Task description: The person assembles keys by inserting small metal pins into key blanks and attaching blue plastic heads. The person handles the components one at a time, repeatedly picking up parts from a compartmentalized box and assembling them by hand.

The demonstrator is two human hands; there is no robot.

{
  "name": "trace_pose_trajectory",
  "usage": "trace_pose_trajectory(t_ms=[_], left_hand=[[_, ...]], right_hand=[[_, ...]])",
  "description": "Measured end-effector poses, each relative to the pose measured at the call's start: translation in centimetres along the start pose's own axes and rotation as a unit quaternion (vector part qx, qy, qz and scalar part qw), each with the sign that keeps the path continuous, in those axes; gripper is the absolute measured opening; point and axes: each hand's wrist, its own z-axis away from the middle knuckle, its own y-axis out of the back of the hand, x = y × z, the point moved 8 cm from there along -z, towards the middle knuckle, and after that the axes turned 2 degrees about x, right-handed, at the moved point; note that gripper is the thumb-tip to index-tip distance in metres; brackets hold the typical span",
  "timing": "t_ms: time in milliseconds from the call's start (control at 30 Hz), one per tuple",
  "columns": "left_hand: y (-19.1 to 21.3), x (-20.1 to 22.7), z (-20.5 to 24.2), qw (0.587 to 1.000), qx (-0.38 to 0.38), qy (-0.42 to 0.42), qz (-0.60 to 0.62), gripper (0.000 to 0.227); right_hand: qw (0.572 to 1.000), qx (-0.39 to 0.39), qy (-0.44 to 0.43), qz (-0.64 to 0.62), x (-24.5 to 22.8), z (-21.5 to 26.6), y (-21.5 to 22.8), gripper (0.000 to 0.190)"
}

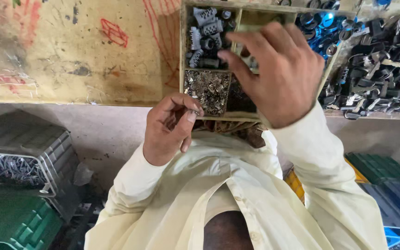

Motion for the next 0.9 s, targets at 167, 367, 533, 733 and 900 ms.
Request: trace_pose_trajectory(t_ms=[167, 367, 533, 733, 900], left_hand=[[-0.8, 1.8, 0.2, 0.996, -0.013, -0.084, 0.006, 0.012], [-3.5, 1.5, -1.2, 0.996, -0.085, -0.029, 0.028, 0.014], [-6.4, -0.1, -1.9, 0.987, -0.145, -0.007, 0.07, 0.013], [-6.2, -1.5, -1.9, 0.997, -0.074, -0.011, -0.011, 0.023], [-5.8, -2.0, -2.5, 0.997, -0.062, -0.005, -0.036, 0.029]], right_hand=[[0.996, 0.051, -0.042, 0.051, 0.2, -0.5, -1.5, 0.029], [0.968, -0.013, -0.101, -0.227, 1.2, 6.8, -0.1, 0.033], [0.96, 0.003, -0.127, -0.251, 1.5, 10.6, -0.1, 0.039], [0.979, 0.025, -0.092, -0.18, 1.1, 11.7, 0.4, 0.04], [0.992, 0.008, -0.022, -0.124, 0.3, 10.9, 1.5, 0.04]])
